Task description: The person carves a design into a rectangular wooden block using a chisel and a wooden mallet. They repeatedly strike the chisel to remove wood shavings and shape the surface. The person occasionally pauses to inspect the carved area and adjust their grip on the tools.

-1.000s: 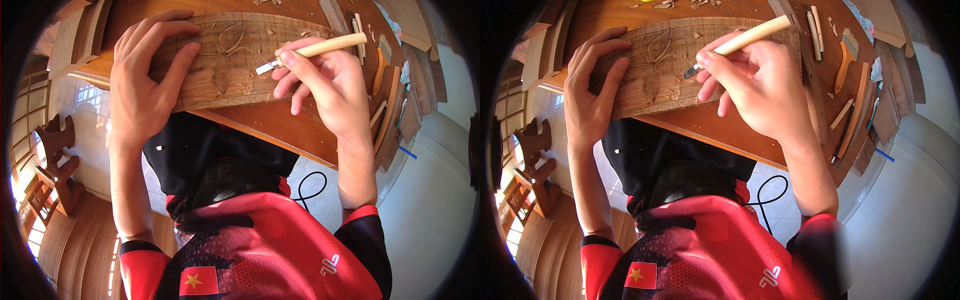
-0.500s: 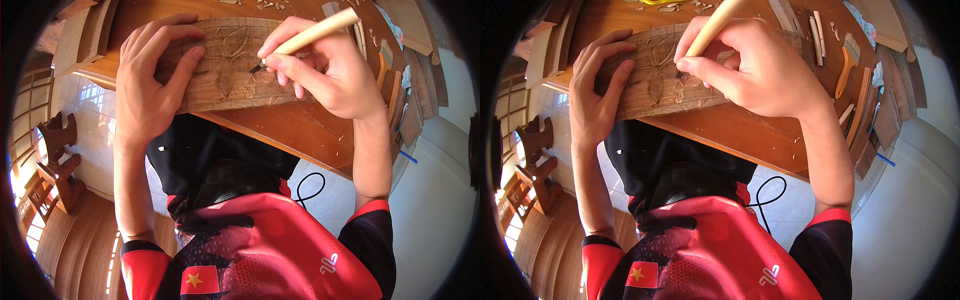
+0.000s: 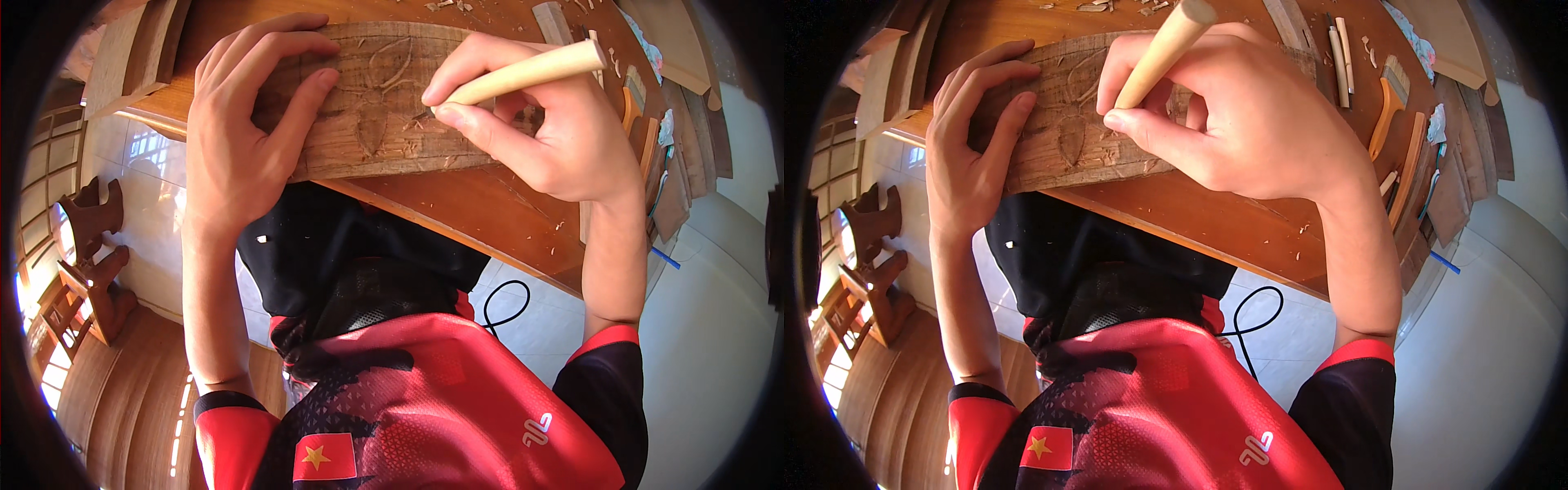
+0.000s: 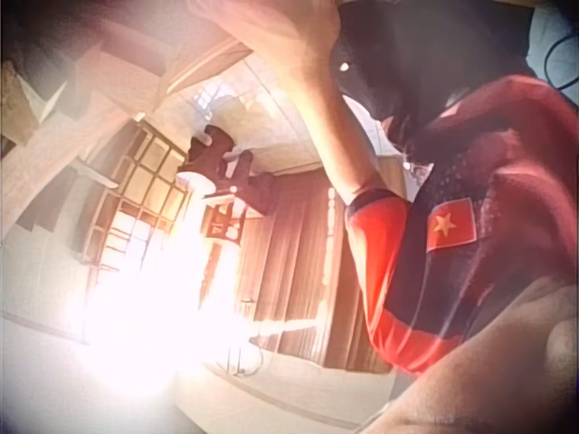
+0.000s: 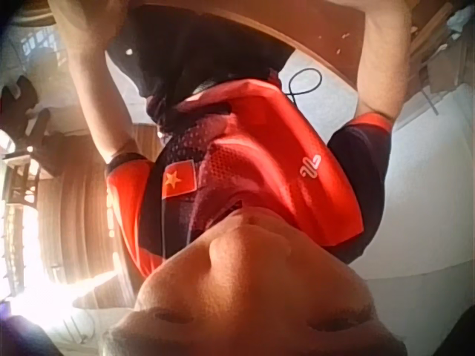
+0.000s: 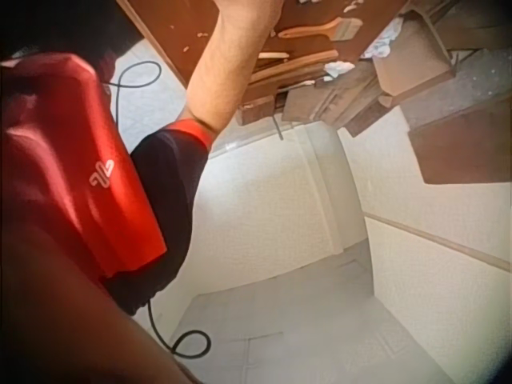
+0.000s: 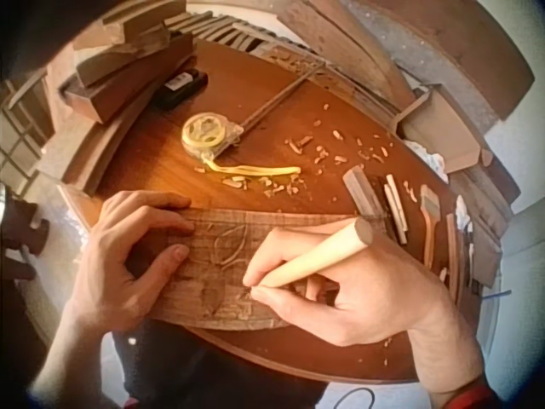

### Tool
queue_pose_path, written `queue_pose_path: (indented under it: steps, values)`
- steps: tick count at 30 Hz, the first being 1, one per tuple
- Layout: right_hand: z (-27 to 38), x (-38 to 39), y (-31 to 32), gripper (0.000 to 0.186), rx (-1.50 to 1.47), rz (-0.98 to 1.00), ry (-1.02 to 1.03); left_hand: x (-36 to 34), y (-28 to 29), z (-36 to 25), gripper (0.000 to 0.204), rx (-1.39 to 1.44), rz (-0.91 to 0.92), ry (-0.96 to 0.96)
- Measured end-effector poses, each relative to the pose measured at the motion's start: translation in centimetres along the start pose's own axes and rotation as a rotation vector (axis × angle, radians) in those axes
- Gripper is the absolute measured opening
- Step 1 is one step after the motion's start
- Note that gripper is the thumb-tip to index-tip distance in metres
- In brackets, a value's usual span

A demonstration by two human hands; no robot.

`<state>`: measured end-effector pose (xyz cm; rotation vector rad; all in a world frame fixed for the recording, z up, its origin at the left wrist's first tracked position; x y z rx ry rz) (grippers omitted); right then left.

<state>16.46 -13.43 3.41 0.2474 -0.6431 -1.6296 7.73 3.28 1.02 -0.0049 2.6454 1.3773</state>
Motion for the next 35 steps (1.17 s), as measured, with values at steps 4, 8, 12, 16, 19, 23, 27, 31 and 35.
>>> queue_pose_path:
  steps: [4, 8, 12, 16, 19, 23, 27, 31, 35]
  values:
    - [1.2, -0.4, 0.6, 0.006, 0.150, -0.007, 0.106, 0.0, 0.0, 0.0, 0.021, 0.002, -0.003, 0.005]
    - [1.3, -0.3, 0.7, 0.005, 0.117, -0.038, 0.118, -0.1, 0.0, -0.2, 0.021, 0.001, 0.001, 0.008]
    - [1.3, -0.5, 0.5, 0.005, 0.143, -0.011, 0.089, -0.2, 0.0, -0.5, 0.021, 0.010, 0.010, 0.020]
    - [1.6, -0.6, 0.5, 0.006, 0.162, -0.001, 0.085, -0.2, 0.0, -0.5, 0.021, 0.008, 0.012, 0.009]
    - [1.8, -0.8, 0.3, 0.005, 0.184, 0.037, 0.148, -0.2, 0.0, -0.5, 0.022, 0.004, 0.015, 0.003]
    - [2.1, -1.3, 0.2, 0.005, 0.228, 0.094, 0.298, -0.2, 0.0, -0.4, 0.021, 0.000, 0.005, 0.016]
    - [-1.1, -2.2, 0.3, 0.012, -0.229, 0.190, -0.076, -0.1, 0.1, -0.2, 0.021, -0.004, 0.000, 0.001]
    - [-2.7, -2.5, -0.2, 0.015, -0.377, 0.270, -0.320, -0.1, 0.2, 0.0, 0.018, 0.005, -0.062, -0.004]
    - [-2.1, -1.9, 0.4, 0.018, -0.263, 0.301, -0.283, 0.0, 0.1, -0.1, 0.021, 0.001, 0.011, 0.010]
Point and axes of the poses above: each hand's wrist, its own x-axis away from the middle knuckle, its own y-axis out of the back of the hand, z = x × y, the point moved 8 cm from there along -x, towards the middle knuckle, and after that the axes turned 15 degrees about z, right-handed, at the moved point
